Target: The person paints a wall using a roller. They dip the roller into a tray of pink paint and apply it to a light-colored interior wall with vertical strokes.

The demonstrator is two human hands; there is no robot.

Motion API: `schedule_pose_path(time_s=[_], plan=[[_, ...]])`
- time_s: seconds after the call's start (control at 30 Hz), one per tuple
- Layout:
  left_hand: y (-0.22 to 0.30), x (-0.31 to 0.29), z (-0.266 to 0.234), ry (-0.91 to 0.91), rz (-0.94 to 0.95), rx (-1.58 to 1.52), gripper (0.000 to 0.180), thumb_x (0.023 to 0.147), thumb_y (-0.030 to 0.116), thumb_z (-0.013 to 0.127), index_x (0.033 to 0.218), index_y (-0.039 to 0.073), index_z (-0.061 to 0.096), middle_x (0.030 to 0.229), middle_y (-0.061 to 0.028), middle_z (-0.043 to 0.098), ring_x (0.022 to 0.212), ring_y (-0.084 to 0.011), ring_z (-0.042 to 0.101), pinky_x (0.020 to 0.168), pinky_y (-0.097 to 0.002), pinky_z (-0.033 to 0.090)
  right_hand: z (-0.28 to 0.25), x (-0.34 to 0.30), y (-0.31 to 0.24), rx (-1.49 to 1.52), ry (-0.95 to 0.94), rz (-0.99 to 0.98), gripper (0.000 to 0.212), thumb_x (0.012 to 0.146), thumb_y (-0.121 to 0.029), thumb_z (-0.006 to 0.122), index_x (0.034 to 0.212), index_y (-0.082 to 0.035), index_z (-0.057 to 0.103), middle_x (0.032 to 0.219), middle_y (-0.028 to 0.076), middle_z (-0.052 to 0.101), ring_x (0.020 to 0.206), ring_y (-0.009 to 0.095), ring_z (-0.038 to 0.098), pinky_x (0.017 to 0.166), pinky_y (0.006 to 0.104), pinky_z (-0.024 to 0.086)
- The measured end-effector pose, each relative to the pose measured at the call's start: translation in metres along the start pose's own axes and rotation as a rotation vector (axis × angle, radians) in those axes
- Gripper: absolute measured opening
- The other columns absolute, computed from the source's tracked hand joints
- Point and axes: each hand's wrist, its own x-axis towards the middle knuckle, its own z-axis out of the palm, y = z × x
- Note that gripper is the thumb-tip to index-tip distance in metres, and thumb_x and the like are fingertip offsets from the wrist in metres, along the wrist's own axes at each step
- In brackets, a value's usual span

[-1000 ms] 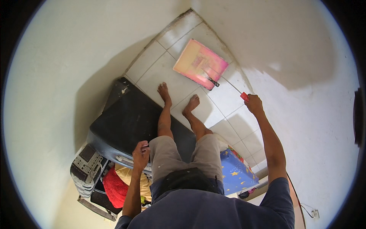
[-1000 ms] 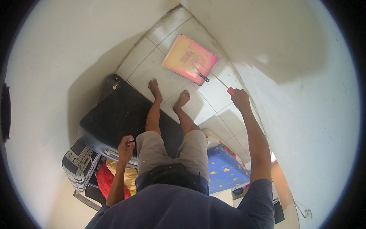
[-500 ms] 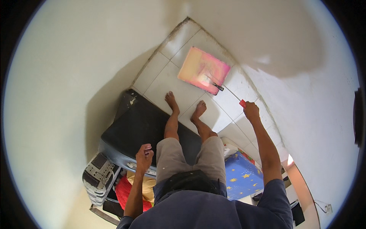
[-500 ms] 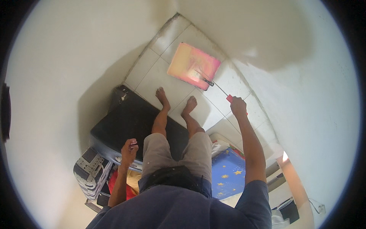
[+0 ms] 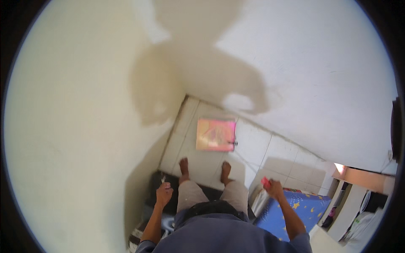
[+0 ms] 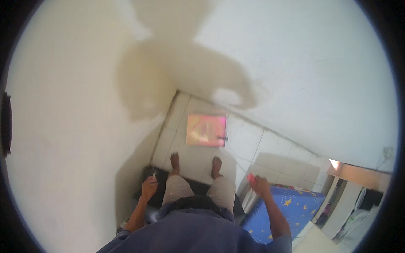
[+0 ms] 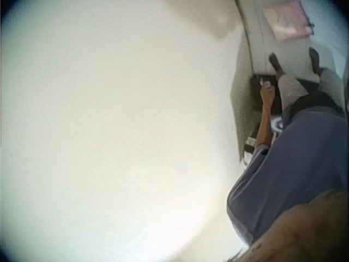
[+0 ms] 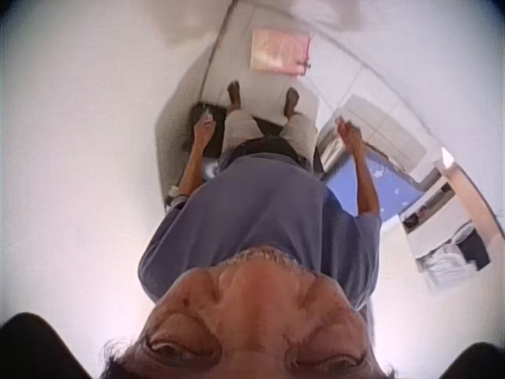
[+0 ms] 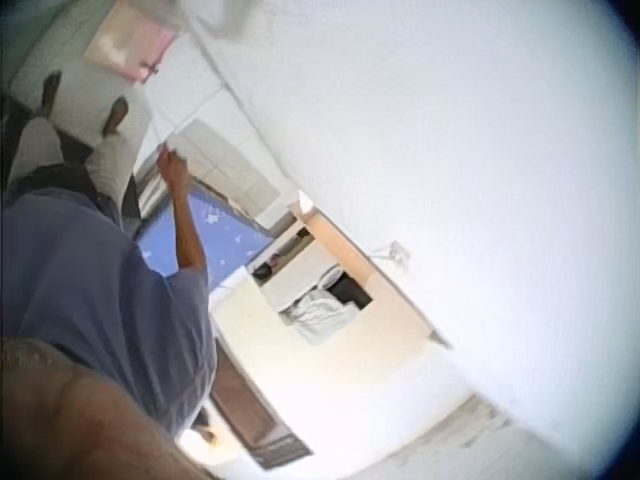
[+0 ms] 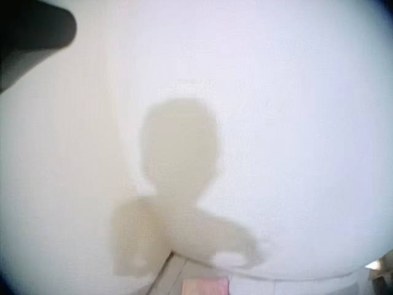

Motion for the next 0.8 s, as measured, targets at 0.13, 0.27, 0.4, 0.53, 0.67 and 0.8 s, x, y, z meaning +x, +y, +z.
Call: schedule_pose_path(time_s=[0.13, 0.27, 0.4, 0.53, 0.67, 0.8], plan=[[0.01, 0.043, -0.029, -0.102, 0.222, 0.168, 0.028, 0.072, 0.019, 0.063, 0.094, 0.004, 0.059, 0.089, -0.0133, 0.064, 0.084, -0.0286, 0.063, 0.075, -0.0378, 0.05, -0.019, -0.093, -0.065, 0.142, 0.077, 0.037, 0.039, 0.074, -0.038, 0.063, 0.088, -0.002, 0.057, 0.076, 0.023, 0.061, 0.072, 0.042, 0.059, 0.064, 0.0495, 0.046], [0.032, 0.072, -0.066, -0.174, 0.257, 0.245, 0.033, 0.071, 0.024, 0.067, 0.097, 0.006, 0.058, 0.091, -0.0102, 0.065, 0.086, -0.026, 0.064, 0.078, -0.0364, 0.049, -0.013, -0.139, -0.157, 0.188, 0.376, -0.011, 0.036, 0.075, -0.034, 0.065, 0.09, -0.002, 0.055, 0.067, 0.017, 0.059, 0.062, 0.034, 0.059, 0.058, 0.0458, 0.046], [0.019, 0.103, -0.096, -0.216, 0.362, 0.279, 0.039, 0.072, 0.03, 0.067, 0.102, 0.007, 0.058, 0.095, -0.0094, 0.065, 0.089, -0.0254, 0.063, 0.081, -0.0354, 0.049, -0.037, -0.119, -0.271, 0.652, 0.349, 0.166, 0.037, 0.074, -0.037, 0.068, 0.088, -0.006, 0.054, 0.064, 0.014, 0.057, 0.064, 0.031, 0.061, 0.059, 0.0392, 0.048], [0.004, 0.113, -0.106, -0.166, 0.326, 0.196, 0.042, 0.071, 0.032, 0.068, 0.104, 0.007, 0.058, 0.095, -0.0106, 0.065, 0.09, -0.0248, 0.063, 0.081, -0.0346, 0.048, -0.093, -0.07, -0.356, 0.785, 0.745, -0.108, 0.028, 0.08, -0.03, 0.064, 0.088, -0.005, 0.054, 0.059, 0.01, 0.053, 0.051, 0.02, 0.054, 0.047, 0.035, 0.043], [0.001, 0.118, -0.101, -0.11, 0.389, 0.045, 0.031, 0.076, 0.025, 0.065, 0.101, 0.007, 0.058, 0.093, -0.0106, 0.065, 0.086, -0.0228, 0.061, 0.078, -0.034, 0.048, -0.128, 0.03, -0.396, 0.909, 0.965, -0.329, 0.021, 0.088, -0.022, 0.055, 0.088, -0.001, 0.05, 0.059, 0.001, 0.05, 0.051, 0.007, 0.049, 0.045, 0.023, 0.04], [-0.038, 0.123, -0.091, -0.069, 0.447, -0.071, 0.028, 0.076, 0.026, 0.066, 0.095, 0.007, 0.06, 0.087, -0.0112, 0.065, 0.08, -0.0232, 0.061, 0.074, -0.0345, 0.049, -0.23, 0.041, -0.488, 1.057, 1.09, -0.475, 0.026, 0.092, -0.026, 0.051, 0.093, 0.0, 0.049, 0.06, 0.002, 0.049, 0.049, 0.008, 0.048, 0.044, 0.0241, 0.04]])
